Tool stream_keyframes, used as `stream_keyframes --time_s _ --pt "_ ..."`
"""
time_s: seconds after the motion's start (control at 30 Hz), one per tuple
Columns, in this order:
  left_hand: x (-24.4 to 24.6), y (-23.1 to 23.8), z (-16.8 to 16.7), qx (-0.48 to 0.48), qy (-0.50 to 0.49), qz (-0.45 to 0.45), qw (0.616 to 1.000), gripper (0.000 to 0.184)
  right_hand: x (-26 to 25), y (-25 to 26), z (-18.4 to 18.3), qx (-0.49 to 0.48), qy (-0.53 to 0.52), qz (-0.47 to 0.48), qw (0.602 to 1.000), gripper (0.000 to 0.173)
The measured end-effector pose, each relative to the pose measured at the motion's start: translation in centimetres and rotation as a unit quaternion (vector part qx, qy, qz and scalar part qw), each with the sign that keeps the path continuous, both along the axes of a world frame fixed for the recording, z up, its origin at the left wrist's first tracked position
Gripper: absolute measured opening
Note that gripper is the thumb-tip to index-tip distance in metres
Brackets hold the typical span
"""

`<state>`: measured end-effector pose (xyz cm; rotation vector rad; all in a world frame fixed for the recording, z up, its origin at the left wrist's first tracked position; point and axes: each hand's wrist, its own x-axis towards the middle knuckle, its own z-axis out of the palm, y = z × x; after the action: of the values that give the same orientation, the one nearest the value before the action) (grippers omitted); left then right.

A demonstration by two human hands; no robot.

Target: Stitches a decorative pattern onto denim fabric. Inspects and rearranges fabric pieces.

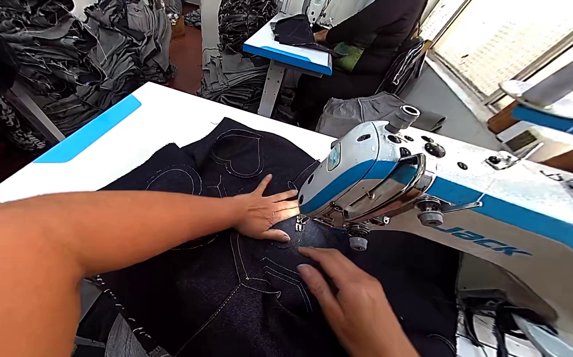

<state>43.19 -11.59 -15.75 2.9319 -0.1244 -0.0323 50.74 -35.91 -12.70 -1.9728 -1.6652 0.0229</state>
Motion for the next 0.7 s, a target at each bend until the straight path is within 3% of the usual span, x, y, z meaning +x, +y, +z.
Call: stream_keyframes --time_s 0.1,0.2,0.5,0.7 --pt "1.0 1.5 0.0 0.002 0.002 -0.094 0.996 0.074 -5.1 1.2 -1.5 -0.042 0.014 -0.055 0.998 0.067" --pt "1.0 2.0 -0.9 -0.011 -0.046 -0.11 0.993 0.077 -6.4 2.2 -4.7 -0.024 -0.009 -0.076 0.997 0.079" --pt "0.6 1.8 -1.2 -0.006 -0.057 -0.072 0.996 0.078 -4.4 1.7 -6.8 0.031 -0.044 -0.047 0.997 0.079" --pt "0.2 0.6 -0.9 0.005 -0.03 0.023 0.999 0.081 -1.2 1.1 -7.0 0.025 -0.042 0.009 0.999 0.069"
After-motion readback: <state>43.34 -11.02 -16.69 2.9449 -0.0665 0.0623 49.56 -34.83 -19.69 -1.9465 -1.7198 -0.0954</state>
